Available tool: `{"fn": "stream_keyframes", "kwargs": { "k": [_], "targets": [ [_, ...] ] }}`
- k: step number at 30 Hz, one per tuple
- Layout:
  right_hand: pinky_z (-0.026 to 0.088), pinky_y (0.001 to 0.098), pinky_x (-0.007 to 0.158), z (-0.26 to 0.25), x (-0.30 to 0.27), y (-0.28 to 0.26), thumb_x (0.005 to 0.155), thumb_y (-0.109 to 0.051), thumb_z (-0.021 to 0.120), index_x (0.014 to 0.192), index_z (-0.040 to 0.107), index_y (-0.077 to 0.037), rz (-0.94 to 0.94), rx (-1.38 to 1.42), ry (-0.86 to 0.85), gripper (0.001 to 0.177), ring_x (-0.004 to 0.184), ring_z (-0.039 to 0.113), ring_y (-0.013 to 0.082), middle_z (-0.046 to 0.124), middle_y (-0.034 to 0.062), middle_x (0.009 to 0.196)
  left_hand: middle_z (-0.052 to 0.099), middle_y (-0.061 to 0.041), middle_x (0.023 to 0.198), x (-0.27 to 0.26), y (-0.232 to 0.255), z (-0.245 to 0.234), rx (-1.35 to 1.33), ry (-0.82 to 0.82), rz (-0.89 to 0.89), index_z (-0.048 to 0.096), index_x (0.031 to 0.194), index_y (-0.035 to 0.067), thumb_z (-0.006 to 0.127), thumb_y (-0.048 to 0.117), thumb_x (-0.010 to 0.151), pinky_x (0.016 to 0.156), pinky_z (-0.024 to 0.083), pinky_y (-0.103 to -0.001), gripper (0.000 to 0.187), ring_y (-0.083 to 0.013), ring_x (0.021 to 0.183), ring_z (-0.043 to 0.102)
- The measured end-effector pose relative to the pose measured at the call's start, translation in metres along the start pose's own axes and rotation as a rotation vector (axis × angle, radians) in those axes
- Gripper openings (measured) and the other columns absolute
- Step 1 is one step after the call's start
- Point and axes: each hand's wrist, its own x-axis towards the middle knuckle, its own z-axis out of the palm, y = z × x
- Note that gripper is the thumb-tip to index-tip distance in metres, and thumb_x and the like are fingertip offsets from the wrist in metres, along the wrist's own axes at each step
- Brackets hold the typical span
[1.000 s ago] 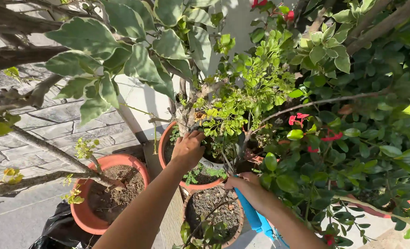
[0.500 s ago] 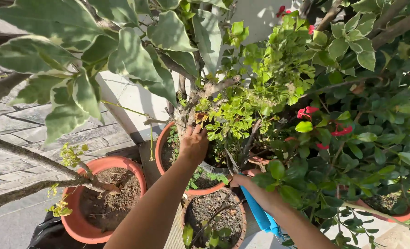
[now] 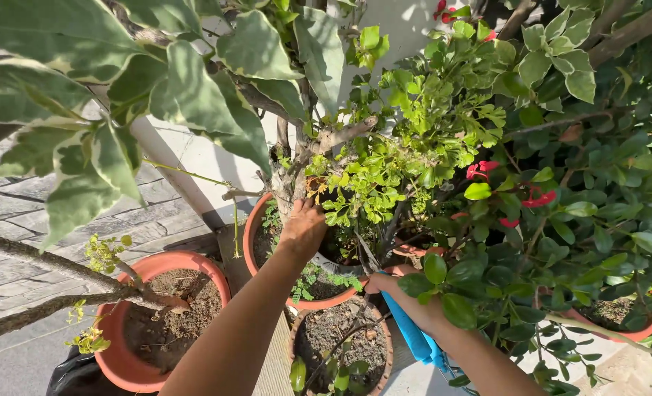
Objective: Pruning and trimming several potted plants in an outdoor garden area.
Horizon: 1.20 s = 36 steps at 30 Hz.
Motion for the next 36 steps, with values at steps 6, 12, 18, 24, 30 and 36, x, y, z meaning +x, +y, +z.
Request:
{"fn": "stream_keyframes", "kwargs": {
  "k": [6, 12, 18, 24, 30, 36],
  "targets": [
    [0.044, 0.0392, 0.104, 0.001, -0.004, -0.002, 0.065, -0.058, 0.069, 0.106, 0.078, -0.012, -0.005, 0.042, -0.001, 0.063, 0.114, 0.063, 0.0214, 0.068, 0.0068, 0.120, 0.061, -0.017, 0.129, -0.054, -0.005, -0.045, -0.407, 0.160, -0.081, 0.068, 0.110, 0.009, 0.060, 0.016, 0.095, 0.108, 0.037, -0.049, 0.019, -0.0345, 0.131, 0.050],
    [0.048, 0.0369, 0.098, -0.001, -0.003, 0.011, 0.066, -0.056, 0.070, 0.105, 0.076, -0.012, 0.000, 0.009, 0.041, 0.059, 0.106, 0.067, 0.0200, 0.072, 0.0062, 0.112, 0.047, -0.022, 0.134, -0.064, 0.036, -0.034, -1.054, 0.324, -0.640, 0.054, 0.129, 0.000, 0.073, 0.036, 0.088, 0.102, 0.036, -0.053, 0.058, -0.0403, 0.121, 0.045],
    [0.052, 0.0404, 0.072, -0.001, 0.014, 0.052, 0.073, -0.052, 0.067, 0.097, 0.079, -0.007, -0.028, 0.232, -0.062, 0.052, 0.080, 0.063, 0.0234, 0.070, 0.0094, 0.099, 0.073, -0.022, 0.107, 0.010, 0.062, 0.145, -2.381, -0.095, -0.806, 0.071, 0.103, -0.008, 0.079, 0.020, 0.076, 0.069, 0.065, -0.043, 0.040, -0.0323, 0.087, 0.075],
    [0.060, 0.0432, 0.083, -0.006, 0.007, 0.063, 0.068, -0.043, 0.077, 0.113, 0.071, -0.006, 0.139, 0.366, -0.026, 0.059, 0.095, 0.067, 0.0225, 0.064, 0.0088, 0.108, 0.074, -0.017, 0.088, -0.009, 0.049, 0.078, -1.716, -0.161, -1.191, 0.071, 0.095, -0.007, 0.075, 0.026, 0.082, 0.053, 0.059, -0.031, 0.036, -0.0203, 0.066, 0.072],
    [0.057, 0.0474, 0.086, -0.006, -0.006, 0.075, 0.070, -0.049, 0.076, 0.124, 0.071, -0.012, 0.157, 0.410, -0.042, 0.066, 0.092, 0.065, 0.0286, 0.061, 0.0100, 0.107, 0.067, -0.020, 0.073, -0.031, 0.021, 0.064, -1.724, -0.173, -0.863, 0.070, 0.085, -0.008, 0.070, 0.029, 0.078, 0.049, 0.048, -0.038, 0.037, -0.0265, 0.058, 0.062],
    [0.055, 0.0402, 0.083, -0.005, -0.046, 0.051, 0.078, -0.045, 0.070, 0.107, 0.065, -0.005, -0.041, 0.279, -0.278, 0.050, 0.088, 0.056, 0.0212, 0.058, 0.0037, 0.102, 0.071, -0.015, 0.081, -0.103, 0.011, 0.014, -1.444, -0.210, -1.187, 0.070, 0.090, -0.003, 0.073, 0.026, 0.078, 0.059, 0.056, -0.033, 0.031, -0.0246, 0.070, 0.072]
  ]
}}
